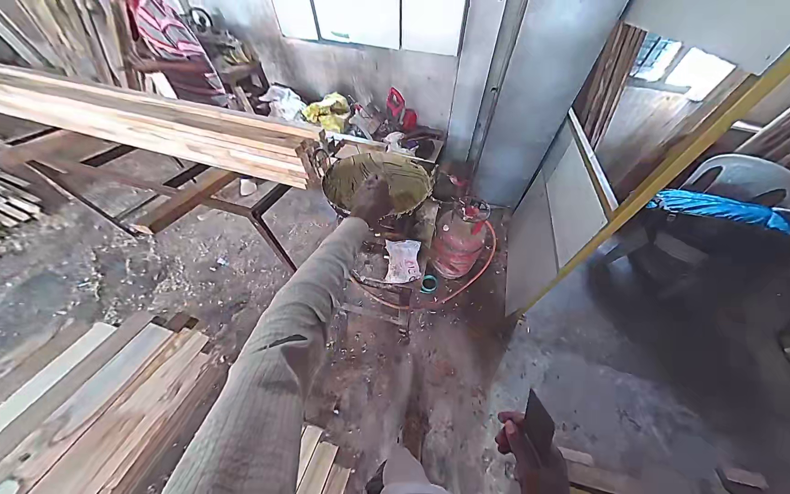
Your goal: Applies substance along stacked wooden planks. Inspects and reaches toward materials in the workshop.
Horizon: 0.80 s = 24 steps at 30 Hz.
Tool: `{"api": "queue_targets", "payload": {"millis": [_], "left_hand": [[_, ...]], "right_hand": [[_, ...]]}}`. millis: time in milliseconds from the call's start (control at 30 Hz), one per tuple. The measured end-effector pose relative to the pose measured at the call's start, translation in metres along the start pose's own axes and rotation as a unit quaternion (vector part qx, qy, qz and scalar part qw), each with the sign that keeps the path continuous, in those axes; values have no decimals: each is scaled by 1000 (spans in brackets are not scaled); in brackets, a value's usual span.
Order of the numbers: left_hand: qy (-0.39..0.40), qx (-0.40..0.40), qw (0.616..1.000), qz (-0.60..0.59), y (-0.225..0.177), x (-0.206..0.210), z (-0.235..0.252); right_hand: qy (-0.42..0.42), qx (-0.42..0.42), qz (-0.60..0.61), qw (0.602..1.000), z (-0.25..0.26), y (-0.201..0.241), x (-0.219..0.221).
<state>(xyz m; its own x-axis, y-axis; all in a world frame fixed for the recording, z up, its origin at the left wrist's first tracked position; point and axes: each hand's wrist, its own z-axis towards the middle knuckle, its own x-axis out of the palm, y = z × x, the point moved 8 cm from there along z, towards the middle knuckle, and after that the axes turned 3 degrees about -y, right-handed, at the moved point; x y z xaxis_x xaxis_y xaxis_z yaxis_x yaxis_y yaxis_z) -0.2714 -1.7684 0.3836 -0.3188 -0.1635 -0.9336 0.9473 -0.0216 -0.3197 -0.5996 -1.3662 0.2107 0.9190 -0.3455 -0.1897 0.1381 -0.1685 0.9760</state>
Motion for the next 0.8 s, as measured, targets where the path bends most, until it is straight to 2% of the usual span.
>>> {"api": "queue_targets", "payload": {"millis": [33,67,100,133,167,233,333,433,533,567,633,767,800], "left_hand": [[151,-49,987,20,-14,-24,-4],[198,-58,978,21,-23,-37,-11],[119,-14,993,-5,-23,-36,-19],[-78,66,993,-65,-15,-22,-30],[-103,96,984,-108,-11,-6,-51],[-31,94,980,-174,-12,29,-123],[129,26,964,-230,-22,99,-287],[263,-32,922,-284,-35,166,-488],[400,-69,873,-271,-45,225,-682],[401,-92,868,-276,-50,228,-740],[345,-183,867,-308,-55,212,-825],[205,-364,852,-315,-57,151,-921],[177,-396,846,-309,-57,142,-941]], "right_hand": [[13,-15,-14,1000,-4,-3,-1],[27,-31,-23,999,-9,-6,-1],[38,-45,-26,998,-14,-11,-2],[47,-45,-25,998,-20,-17,-4],[57,-39,-24,997,-27,-23,-6],[85,-30,-54,994,-42,-33,-13],[129,-68,-137,980,-62,-40,-28],[172,-128,-204,955,-89,-55,-43],[250,-163,-202,933,-128,-73,-51],[291,-169,-204,919,-147,-80,-52],[371,-172,-225,885,-184,-94,-46],[499,-179,-263,806,-279,-83,-31],[528,-203,-262,782,-305,-76,-26]]}}
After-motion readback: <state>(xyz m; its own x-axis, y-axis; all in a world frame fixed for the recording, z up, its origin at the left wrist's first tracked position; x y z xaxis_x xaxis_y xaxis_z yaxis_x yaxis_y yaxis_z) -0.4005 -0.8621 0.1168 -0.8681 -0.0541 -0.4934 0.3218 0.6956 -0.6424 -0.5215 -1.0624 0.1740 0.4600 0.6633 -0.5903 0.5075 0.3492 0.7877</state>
